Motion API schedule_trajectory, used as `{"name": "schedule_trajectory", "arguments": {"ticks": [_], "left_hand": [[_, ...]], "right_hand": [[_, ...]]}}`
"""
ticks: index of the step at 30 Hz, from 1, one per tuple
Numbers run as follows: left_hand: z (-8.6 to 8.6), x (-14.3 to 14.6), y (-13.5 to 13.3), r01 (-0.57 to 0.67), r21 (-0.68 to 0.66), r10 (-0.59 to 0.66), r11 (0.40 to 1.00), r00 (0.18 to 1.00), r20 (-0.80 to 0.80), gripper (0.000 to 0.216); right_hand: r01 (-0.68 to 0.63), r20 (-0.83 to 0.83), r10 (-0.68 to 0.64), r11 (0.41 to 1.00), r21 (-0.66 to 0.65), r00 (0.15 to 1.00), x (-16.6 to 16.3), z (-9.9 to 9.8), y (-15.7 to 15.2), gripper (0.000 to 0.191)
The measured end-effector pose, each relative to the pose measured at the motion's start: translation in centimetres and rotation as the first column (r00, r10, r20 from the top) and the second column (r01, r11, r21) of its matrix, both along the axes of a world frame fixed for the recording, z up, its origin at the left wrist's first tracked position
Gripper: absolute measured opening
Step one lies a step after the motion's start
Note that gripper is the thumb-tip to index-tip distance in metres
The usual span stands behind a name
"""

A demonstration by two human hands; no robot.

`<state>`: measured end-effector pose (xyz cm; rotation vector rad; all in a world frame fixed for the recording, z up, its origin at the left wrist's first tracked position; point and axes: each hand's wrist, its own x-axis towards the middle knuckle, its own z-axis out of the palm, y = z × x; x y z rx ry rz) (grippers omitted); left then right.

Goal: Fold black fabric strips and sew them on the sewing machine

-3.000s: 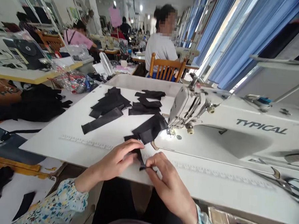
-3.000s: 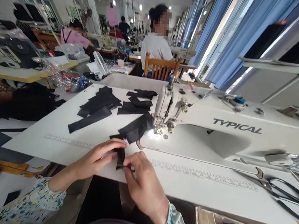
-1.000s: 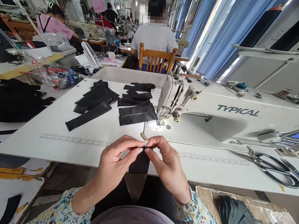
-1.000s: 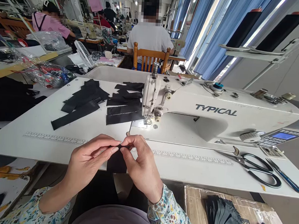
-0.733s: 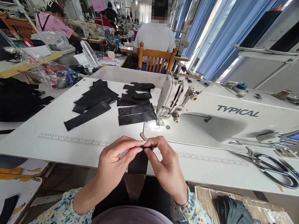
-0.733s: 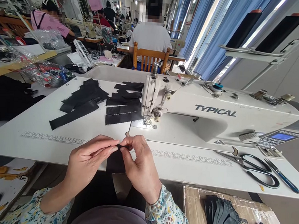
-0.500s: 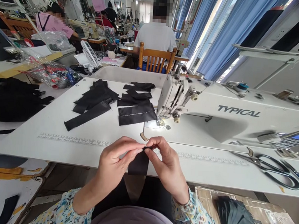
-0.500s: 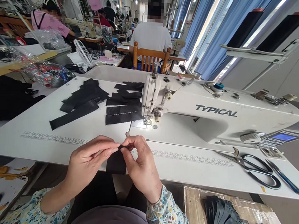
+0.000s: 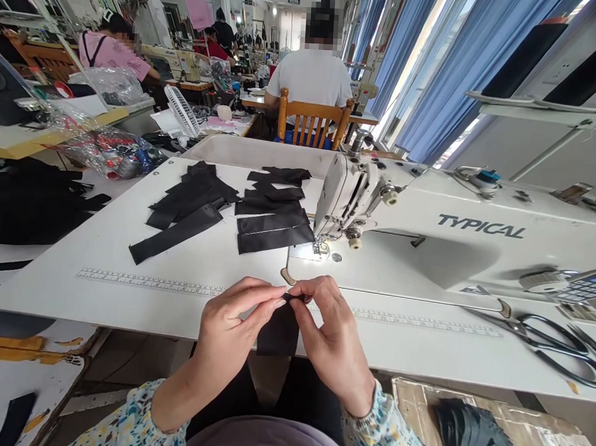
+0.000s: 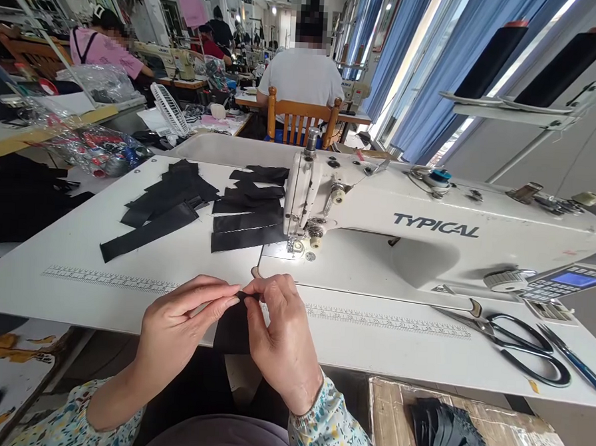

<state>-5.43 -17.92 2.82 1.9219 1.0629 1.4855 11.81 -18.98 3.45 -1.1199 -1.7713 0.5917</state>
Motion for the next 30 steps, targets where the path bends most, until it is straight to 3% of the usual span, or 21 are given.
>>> {"name": "schedule_trajectory", "arguments": {"ticks": [15,19,24,30], "left_hand": [[-0.4,0.2,0.4,-0.005,0.032,0.009,0.999,0.994,-0.113,0.016],[-0.1,0.0,0.6,0.003,-0.065,-0.011,0.998,0.991,-0.132,0.013],[0.8,-0.7,0.9,0.051,-0.233,-0.068,0.971,0.996,-0.065,0.007],[2.0,-1.3,1.5,0.127,-0.511,-0.112,0.850,0.992,0.059,0.014]], "right_hand": [[0.019,0.012,-0.019,1.000,0.003,1.000,0.0,-0.4,0.3,0.015],[-0.005,-0.034,0.002,0.998,-0.069,0.999,0.2,-0.4,0.5,0.011],[-0.054,-0.146,0.016,0.964,-0.260,0.989,0.7,-0.1,0.8,0.008],[-0.175,-0.307,0.041,0.889,-0.424,0.951,1.1,0.2,1.4,0.014]]}}
